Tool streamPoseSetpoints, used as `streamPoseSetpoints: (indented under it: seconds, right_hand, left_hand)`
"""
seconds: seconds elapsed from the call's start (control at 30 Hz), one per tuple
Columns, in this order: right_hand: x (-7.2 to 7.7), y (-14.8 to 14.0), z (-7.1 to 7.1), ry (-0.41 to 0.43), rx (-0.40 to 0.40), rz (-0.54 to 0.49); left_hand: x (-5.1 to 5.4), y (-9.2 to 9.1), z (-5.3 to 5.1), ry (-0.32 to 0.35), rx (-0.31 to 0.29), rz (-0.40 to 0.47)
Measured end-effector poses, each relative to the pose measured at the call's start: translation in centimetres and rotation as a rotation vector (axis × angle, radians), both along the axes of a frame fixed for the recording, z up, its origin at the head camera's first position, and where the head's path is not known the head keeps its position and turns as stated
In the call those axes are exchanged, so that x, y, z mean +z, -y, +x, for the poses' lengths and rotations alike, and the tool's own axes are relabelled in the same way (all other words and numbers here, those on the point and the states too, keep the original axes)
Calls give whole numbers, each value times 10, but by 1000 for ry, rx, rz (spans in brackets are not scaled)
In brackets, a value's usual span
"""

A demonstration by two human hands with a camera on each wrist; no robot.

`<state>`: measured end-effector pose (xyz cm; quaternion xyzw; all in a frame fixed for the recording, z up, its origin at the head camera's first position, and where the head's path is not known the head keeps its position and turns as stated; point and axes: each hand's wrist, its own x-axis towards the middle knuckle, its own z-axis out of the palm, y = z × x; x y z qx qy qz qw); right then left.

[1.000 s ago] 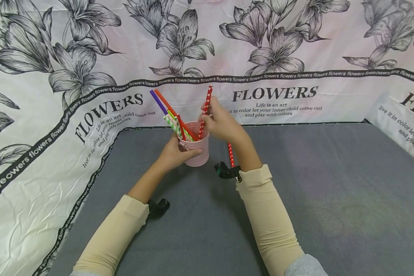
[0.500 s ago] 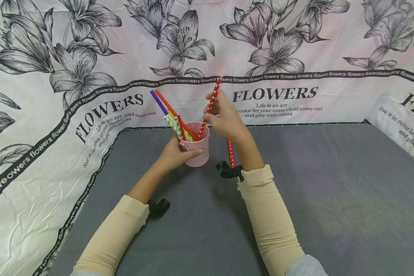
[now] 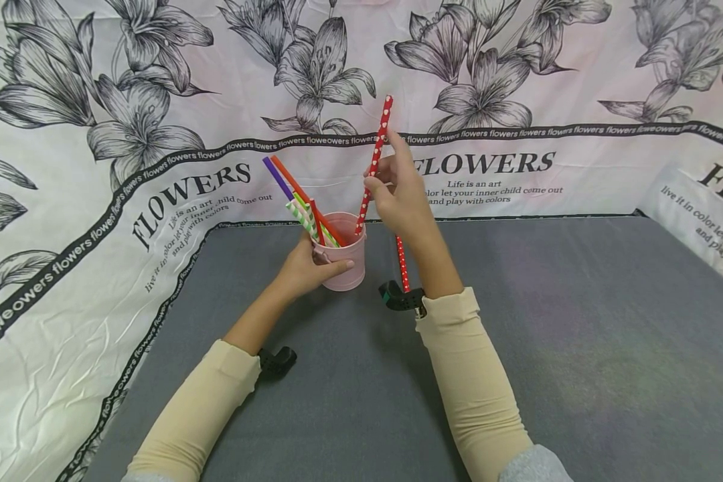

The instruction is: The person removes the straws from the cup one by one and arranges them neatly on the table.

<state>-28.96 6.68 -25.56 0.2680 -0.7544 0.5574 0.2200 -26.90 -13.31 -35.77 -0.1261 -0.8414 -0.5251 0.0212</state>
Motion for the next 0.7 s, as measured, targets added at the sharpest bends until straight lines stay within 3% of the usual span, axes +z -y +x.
streamPoseSetpoints:
  seconds: [0.27, 0.7]
  right_hand:
    - [0, -14, -2, -23, -71, 104]
    - [0, -52, -7, 118, -166, 103]
  left_hand:
    - [0, -1, 0, -5, 1, 3]
    - [0, 1, 1, 13, 2, -1]
